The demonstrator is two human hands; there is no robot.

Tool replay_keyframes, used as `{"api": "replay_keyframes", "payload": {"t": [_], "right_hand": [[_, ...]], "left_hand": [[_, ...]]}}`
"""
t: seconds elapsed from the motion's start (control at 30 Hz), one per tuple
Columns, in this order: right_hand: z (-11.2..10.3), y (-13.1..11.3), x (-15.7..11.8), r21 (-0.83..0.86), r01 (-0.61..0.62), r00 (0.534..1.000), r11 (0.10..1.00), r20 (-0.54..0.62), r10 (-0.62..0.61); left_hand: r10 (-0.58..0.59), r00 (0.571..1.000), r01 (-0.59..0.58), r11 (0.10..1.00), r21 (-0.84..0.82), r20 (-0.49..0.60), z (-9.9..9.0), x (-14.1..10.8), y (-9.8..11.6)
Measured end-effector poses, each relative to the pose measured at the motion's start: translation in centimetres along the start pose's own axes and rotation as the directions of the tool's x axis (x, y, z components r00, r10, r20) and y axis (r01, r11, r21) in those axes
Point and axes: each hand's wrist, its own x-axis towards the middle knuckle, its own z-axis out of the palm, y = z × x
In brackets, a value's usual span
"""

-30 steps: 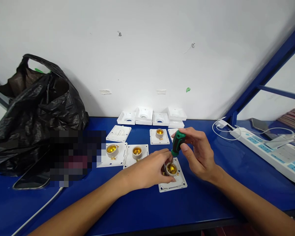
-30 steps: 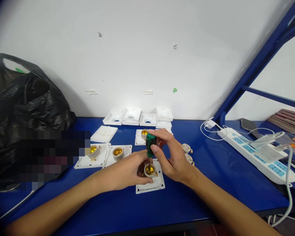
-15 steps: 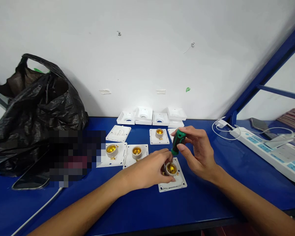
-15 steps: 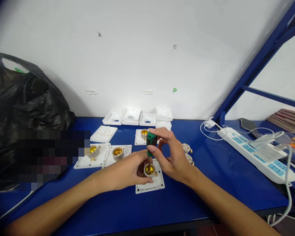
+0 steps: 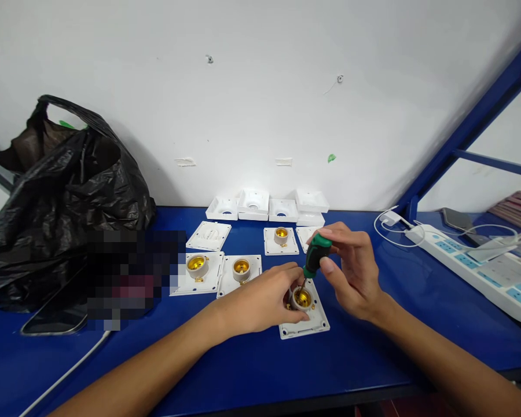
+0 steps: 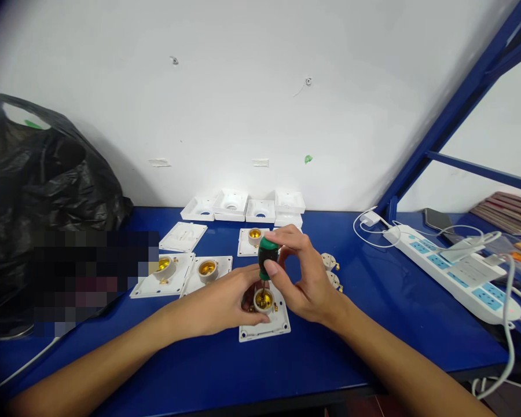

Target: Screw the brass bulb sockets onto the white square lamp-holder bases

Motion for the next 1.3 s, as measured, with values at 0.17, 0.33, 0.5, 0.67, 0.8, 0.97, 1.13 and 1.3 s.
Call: {"api": "replay_keyframes", "payload": {"t": [0.17,0.33,0.5,0.67,0.8,0.97,1.13,1.3], "right_hand": [[0.1,-0.01,0.04,-0.013,-0.013,0.999,1.0,-0.035,0.012],[0.1,0.06,0.25,-0.011,0.021,0.998,1.0,-0.066,-0.022],[0.05,-0.02,-0.18,0.012,-0.033,0.999,0.999,-0.006,0.033],[0.11,-0.01,0.15,-0.041,0.01,0.998,0.999,-0.061,-0.013],[0.02,0.07,0.1,-0.032,0.019,0.999,0.999,-0.042,-0.02],[0.0,0.26,-0.55,-0.038,-0.041,0.998,0.998,0.037,0.043],[0.16,0.36,-0.32,-0.033,-0.019,1.0,0.999,-0.017,0.018],[0.12,0.36,-0.14,-0.002,-0.001,1.0,1.0,-0.011,0.001]], "left_hand": [[0.004,1.0,-0.004,1.0,-0.007,-0.008,0.07,0.01,-0.1],[-0.012,1.0,0.013,1.0,-0.006,0.005,-0.01,-0.03,-0.05],[0.011,1.0,-0.01,1.0,-0.016,0.006,-0.06,0.0,0.04],[-0.019,1.0,0.019,1.0,-0.005,-0.004,0.11,-0.02,-0.15],[-0.018,1.0,0.018,1.0,-0.007,-0.007,0.08,-0.04,-0.11],[0.011,1.0,-0.011,1.0,-0.012,0.004,-0.07,0.01,0.12],[0.012,1.0,-0.012,1.0,-0.007,-0.007,0.07,0.02,-0.07],[0.011,1.0,-0.011,1.0,-0.007,-0.008,0.07,-0.02,-0.11]]}}
